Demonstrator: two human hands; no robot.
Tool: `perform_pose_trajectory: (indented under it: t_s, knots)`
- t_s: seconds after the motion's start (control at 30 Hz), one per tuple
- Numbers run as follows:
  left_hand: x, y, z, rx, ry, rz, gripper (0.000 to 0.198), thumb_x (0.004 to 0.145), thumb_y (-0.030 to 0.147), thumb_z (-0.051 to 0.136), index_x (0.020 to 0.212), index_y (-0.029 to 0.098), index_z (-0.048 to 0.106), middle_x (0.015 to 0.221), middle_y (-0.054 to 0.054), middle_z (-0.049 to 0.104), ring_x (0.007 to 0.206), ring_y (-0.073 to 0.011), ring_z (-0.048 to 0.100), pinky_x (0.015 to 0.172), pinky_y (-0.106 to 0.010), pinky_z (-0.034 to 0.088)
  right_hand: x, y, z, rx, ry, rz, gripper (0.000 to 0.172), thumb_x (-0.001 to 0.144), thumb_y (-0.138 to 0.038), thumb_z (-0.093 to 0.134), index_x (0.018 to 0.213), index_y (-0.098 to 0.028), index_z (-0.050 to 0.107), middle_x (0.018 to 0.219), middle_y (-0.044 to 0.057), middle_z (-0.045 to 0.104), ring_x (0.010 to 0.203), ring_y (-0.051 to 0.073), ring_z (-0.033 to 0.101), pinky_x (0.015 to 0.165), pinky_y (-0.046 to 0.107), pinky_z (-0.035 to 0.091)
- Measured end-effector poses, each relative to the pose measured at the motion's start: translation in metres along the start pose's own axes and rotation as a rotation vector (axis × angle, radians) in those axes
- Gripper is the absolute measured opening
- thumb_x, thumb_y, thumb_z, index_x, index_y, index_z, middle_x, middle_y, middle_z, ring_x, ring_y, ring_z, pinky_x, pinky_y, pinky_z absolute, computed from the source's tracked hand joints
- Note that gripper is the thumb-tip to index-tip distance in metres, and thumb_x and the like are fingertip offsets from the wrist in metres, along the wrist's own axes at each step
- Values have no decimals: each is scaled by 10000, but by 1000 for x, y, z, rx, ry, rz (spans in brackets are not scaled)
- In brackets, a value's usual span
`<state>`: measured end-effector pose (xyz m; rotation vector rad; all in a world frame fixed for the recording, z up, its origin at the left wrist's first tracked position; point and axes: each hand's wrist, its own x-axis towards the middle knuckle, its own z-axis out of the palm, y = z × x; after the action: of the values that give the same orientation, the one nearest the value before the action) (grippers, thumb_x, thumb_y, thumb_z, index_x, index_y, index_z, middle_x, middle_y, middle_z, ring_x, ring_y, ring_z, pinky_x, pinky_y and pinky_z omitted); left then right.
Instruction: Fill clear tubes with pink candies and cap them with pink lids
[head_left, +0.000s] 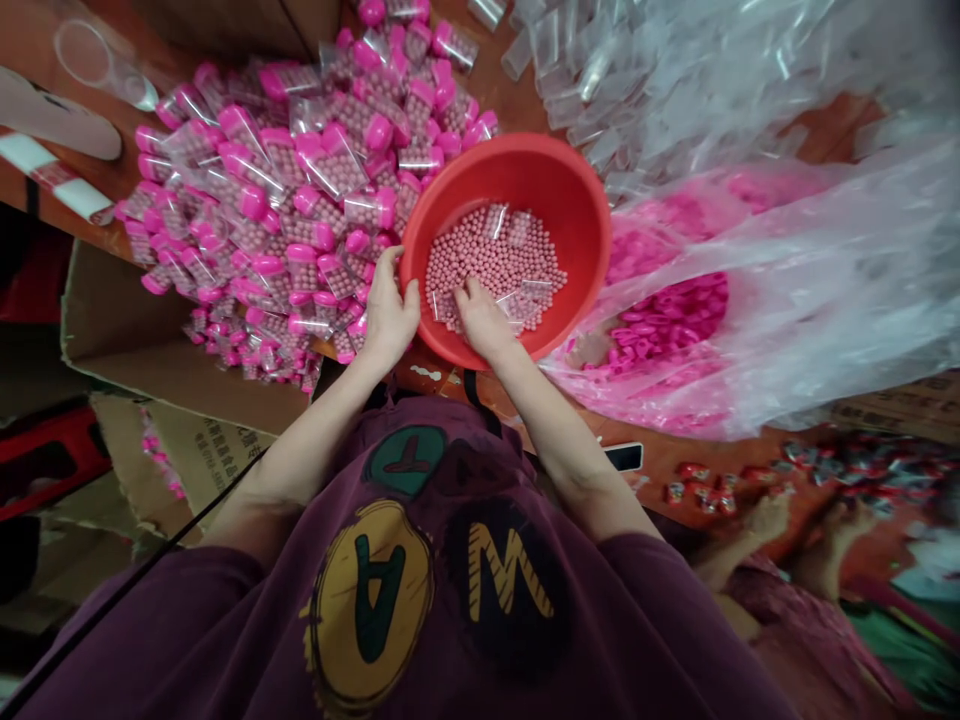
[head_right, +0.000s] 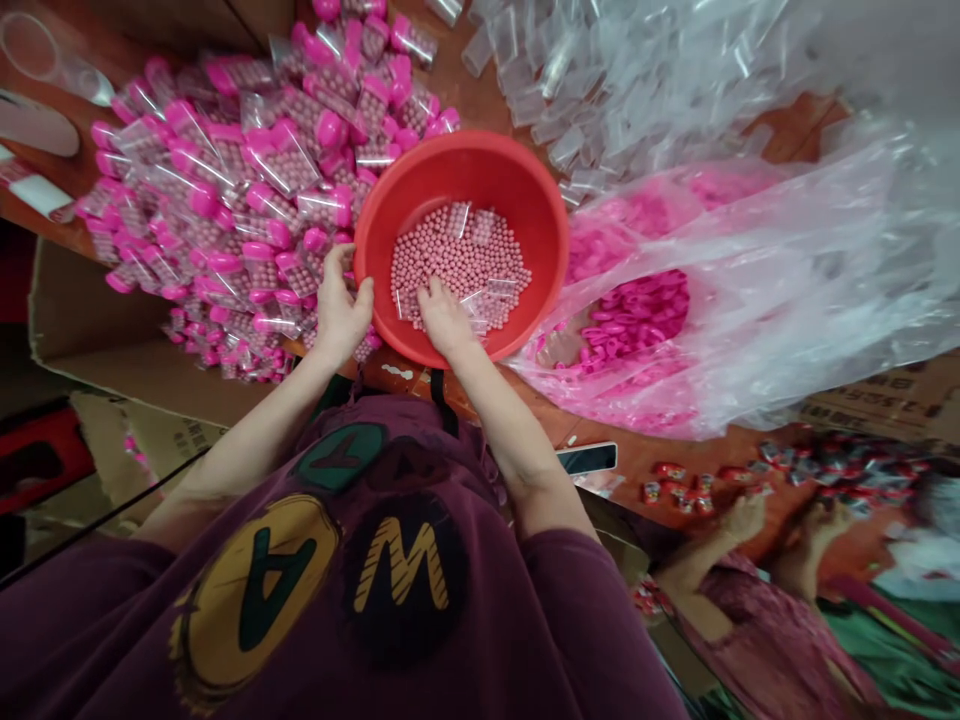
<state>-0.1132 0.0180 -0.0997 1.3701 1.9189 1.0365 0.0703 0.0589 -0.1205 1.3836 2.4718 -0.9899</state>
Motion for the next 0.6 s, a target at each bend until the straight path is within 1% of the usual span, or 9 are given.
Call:
perform_pose_trajectory:
  t_s: [0.1,0.2,0.23,0.3,0.4,0.43,0.5,0.53,0.6]
  knots:
    - [-1,-1,1,-2,19,8,455,998,381,604,1411,225,497,1408,-151,655,1330,-276,641,1201,-471,509,-1,0,3,-26,-17,-71,510,1035,-97,304,1444,-119,608,1539,236,553,1369,322,596,1219,493,497]
    - [-2,-1,2,-7,24,9,454,1000,380,602,1414,219,506,1405,-155,663,1329,-278,650,1198,-468,516,-1,14,-6,-59,13,-87,505,1038,-117,332,1467,-110,600,1407,225,642,1275,312,627,1171,474,535]
    - [-2,0,2,-9,21,7,455,998,374,604,1414,217,508,1401,-155,667,1318,-277,656,1193,-464,520,0,22,-11,-71,46,-55,505,1034,-117,339,1469,-93,594,1379,232,651,1258,318,628,1158,483,541]
    - [-2,1,2,-12,17,-1,456,993,357,608,1414,212,510,1388,-153,676,1295,-273,667,1182,-462,530,4,39,-22,-106,134,69,515,1020,-96,307,1442,-38,597,1356,278,642,1256,360,617,1133,551,539]
    - [-2,2,3,-9,14,-12,463,987,336,611,1420,211,506,1398,-155,673,1306,-277,662,1193,-472,521,16,58,-30,-139,243,250,543,1004,-68,221,1315,-8,662,1305,331,635,1247,430,613,1054,663,538]
    - [-1,2,4,-9,15,-9,469,984,329,613,1425,211,503,1411,-159,667,1324,-282,655,1205,-477,512,20,59,-28,-127,271,268,545,1009,-79,211,1276,-22,683,1278,327,642,1239,440,616,1032,678,542]
    - [0,1,4,-11,13,2,480,978,317,621,1430,211,497,1434,-164,655,1360,-287,636,1231,-480,490,30,54,-19,-78,301,235,537,1025,-109,216,1266,-51,692,1244,310,653,1237,445,617,1017,691,546]
    - [1,1,4,-9,12,5,483,974,316,628,1428,214,496,1441,-163,651,1372,-288,627,1239,-478,483,34,49,-13,-51,298,198,528,1027,-113,226,1277,-63,688,1243,299,657,1242,439,615,1030,692,542]
    - [2,1,4,1,8,-3,484,970,324,644,1419,222,497,1449,-157,646,1380,-287,617,1246,-473,476,39,34,0,2,232,105,503,1012,-93,258,1290,-82,676,1279,276,656,1262,414,608,1083,671,527]
